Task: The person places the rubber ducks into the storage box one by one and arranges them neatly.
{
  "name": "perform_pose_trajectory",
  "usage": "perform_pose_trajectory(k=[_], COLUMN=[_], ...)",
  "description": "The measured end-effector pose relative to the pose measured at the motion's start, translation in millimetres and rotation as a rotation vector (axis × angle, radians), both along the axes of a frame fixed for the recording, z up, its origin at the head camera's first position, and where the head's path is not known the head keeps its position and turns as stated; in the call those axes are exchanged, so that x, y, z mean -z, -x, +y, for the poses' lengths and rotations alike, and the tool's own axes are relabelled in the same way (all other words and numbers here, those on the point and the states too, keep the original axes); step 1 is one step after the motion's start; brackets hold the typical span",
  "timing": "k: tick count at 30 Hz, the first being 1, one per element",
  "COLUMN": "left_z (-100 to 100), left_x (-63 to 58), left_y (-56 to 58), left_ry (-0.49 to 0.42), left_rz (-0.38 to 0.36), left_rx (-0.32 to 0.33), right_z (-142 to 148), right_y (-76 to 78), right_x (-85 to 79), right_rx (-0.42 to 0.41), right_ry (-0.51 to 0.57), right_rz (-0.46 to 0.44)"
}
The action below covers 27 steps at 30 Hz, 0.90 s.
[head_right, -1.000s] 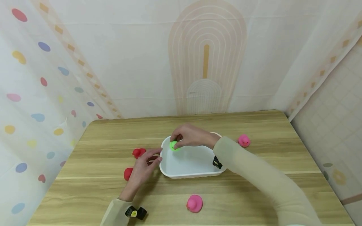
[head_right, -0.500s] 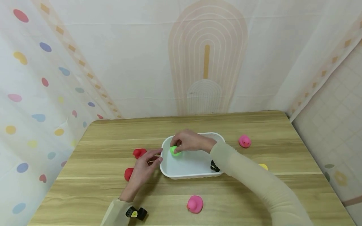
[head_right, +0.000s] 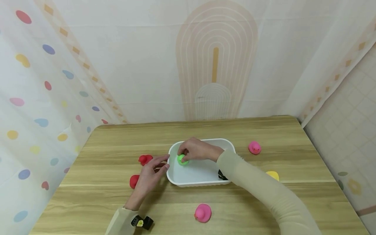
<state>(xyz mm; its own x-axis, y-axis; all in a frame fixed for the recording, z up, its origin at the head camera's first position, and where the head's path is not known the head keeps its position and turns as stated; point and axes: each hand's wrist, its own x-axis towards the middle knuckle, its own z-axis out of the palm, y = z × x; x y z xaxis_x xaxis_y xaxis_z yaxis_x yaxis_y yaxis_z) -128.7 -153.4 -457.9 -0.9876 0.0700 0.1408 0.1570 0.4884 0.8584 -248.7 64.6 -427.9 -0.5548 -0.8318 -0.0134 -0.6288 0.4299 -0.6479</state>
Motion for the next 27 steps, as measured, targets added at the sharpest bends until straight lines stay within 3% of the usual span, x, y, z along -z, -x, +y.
perform_pose_trajectory(k=[9,14,27], left_z=[0,0,-4], left_x=[0.9,2.3,-0.8], left_y=[2.4,2.4,3.1], left_ry=[0.008,0.008,0.041], left_rz=[0.001,-0.001,-0.001], left_rx=[0.01,0.012,-0.009], right_z=[1,7,42], right_y=[-0.6,-0.9,-8.4], right_x=[-0.6,-9.1,-64.8], right_rx=[0.012,0.023,0.081], right_ry=[-0.028,-0.061,0.051], right_rz=[-0.014,-0.026,0.021])
